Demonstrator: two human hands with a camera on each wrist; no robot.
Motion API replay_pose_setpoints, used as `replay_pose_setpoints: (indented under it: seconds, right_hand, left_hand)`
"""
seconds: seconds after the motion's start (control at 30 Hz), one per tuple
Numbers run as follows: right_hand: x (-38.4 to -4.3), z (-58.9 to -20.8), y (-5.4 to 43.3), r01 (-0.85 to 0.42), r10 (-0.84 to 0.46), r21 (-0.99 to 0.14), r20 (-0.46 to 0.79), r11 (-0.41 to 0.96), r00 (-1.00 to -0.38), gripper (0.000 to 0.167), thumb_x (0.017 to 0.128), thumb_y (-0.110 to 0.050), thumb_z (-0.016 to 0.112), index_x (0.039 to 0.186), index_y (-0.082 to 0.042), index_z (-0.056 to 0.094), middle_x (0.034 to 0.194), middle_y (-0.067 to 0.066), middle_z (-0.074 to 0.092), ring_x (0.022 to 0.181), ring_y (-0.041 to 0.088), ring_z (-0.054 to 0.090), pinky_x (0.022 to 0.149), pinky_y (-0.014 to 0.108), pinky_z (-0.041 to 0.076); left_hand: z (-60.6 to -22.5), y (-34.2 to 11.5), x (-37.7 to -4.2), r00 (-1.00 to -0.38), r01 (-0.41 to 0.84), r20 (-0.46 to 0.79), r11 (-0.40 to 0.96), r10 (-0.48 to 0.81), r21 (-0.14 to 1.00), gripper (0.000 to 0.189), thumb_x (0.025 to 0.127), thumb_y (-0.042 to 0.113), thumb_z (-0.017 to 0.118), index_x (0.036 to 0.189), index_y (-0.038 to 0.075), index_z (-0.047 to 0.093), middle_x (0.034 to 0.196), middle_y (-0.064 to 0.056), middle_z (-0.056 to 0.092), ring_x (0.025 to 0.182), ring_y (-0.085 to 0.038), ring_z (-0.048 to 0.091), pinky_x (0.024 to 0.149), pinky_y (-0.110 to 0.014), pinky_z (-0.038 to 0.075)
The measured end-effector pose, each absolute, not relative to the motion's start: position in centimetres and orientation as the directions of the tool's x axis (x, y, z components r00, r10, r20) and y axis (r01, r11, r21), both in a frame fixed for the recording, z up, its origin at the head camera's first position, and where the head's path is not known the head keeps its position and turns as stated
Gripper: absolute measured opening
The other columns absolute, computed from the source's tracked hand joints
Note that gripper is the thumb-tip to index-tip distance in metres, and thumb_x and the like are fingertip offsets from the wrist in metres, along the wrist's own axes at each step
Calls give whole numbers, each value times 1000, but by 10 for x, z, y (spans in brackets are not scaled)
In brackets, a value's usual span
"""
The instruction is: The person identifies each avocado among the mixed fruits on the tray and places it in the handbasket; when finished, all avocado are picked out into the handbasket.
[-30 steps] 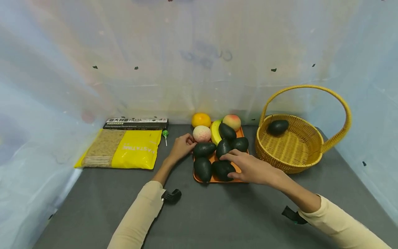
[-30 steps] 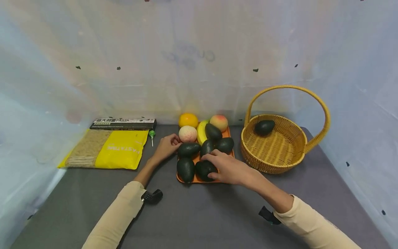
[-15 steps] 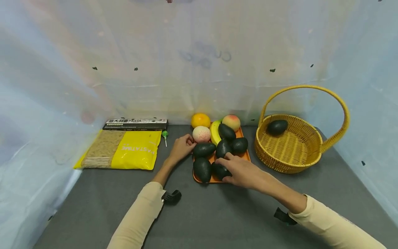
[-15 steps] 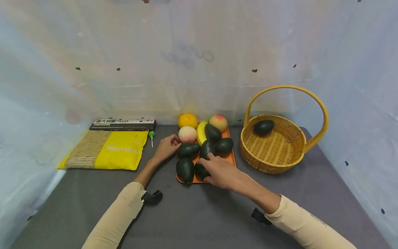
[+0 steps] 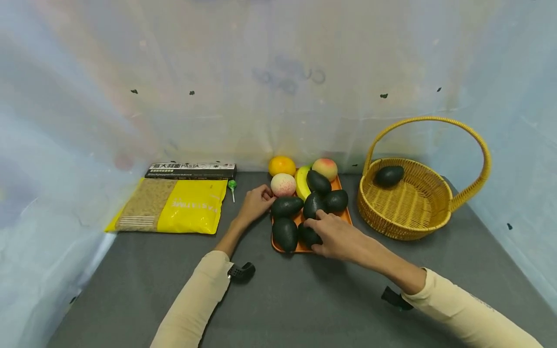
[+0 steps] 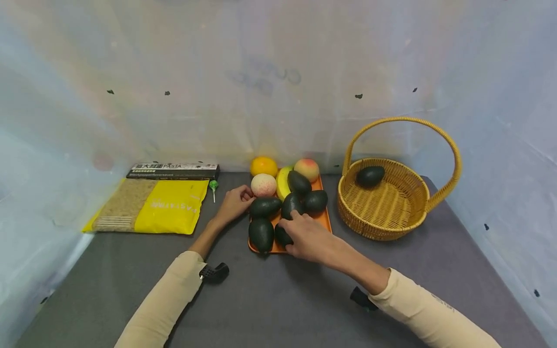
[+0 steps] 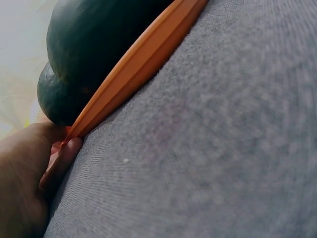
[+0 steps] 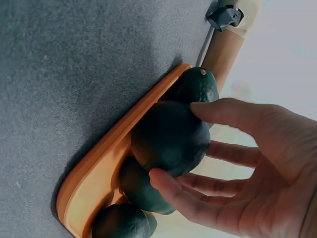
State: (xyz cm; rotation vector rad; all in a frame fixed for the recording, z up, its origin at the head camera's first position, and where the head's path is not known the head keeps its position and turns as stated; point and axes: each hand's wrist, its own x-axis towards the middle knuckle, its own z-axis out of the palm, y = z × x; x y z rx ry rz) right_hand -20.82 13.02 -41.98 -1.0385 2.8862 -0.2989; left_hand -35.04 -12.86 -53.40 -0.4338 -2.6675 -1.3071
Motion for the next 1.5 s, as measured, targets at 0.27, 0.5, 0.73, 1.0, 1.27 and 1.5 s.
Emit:
replay_pose_setpoints:
  seconds: [0.27, 0.5, 0.73, 1.0, 1.27, 1.5]
  right_hand:
    - [-206, -407, 134, -603, -620, -238, 5, 761, -785, 47, 85, -19, 82, 128, -8, 68, 101, 9, 62, 61, 10, 46, 55, 21, 41]
    - [-205, -381, 150, -576, -578, -259, 74, 776, -812, 44, 87, -24, 79, 128, -11, 69, 101, 8, 63, 64, 12, 49, 59, 25, 42]
    - [-212, -353, 178, -536, -513, -303, 158, 788, -844, 43, 88, -24, 79, 127, -8, 70, 105, 12, 68, 78, 16, 57, 69, 33, 48]
    - [-214, -325, 219, -447, -401, -335, 199, 829, -894, 46, 92, -27, 78, 132, -8, 67, 117, 15, 71, 99, 28, 68, 82, 46, 57]
    - [-233, -298, 259, -297, -266, -379, 135, 876, -955, 56, 98, -34, 70, 143, -2, 58, 127, 34, 66, 109, 47, 69, 85, 58, 56]
    - [-252, -284, 291, -206, -199, -305, 55, 930, -978, 65, 101, -41, 63, 147, 4, 53, 131, 41, 60, 106, 51, 66, 72, 46, 54]
  left_hand:
    - [-530, -132, -348, -951, 310, 250, 586, 184, 749, 18, 96, 21, 73, 102, 5, 70, 85, -13, 75, 62, -12, 68, 65, -27, 59]
    - [-532, -130, -349, -947, 322, 249, 593, 203, 738, 20, 96, 23, 73, 104, 4, 70, 87, -13, 77, 64, -12, 70, 66, -26, 58]
    - [-529, -128, -351, -947, 320, 262, 598, 185, 735, 20, 96, 22, 73, 104, 4, 70, 87, -13, 77, 65, -15, 71, 66, -28, 58]
    - [-530, -128, -348, -949, 315, 247, 590, 195, 744, 20, 97, 22, 72, 104, 4, 70, 88, -14, 77, 66, -15, 71, 66, -28, 58]
    - [-530, -130, -349, -945, 328, 268, 590, 190, 738, 19, 96, 21, 73, 104, 3, 70, 87, -14, 78, 66, -17, 72, 67, -30, 59]
    - [-530, -128, -348, -944, 329, 266, 596, 194, 733, 19, 96, 21, 73, 104, 3, 70, 88, -14, 78, 67, -18, 72, 67, -29, 58]
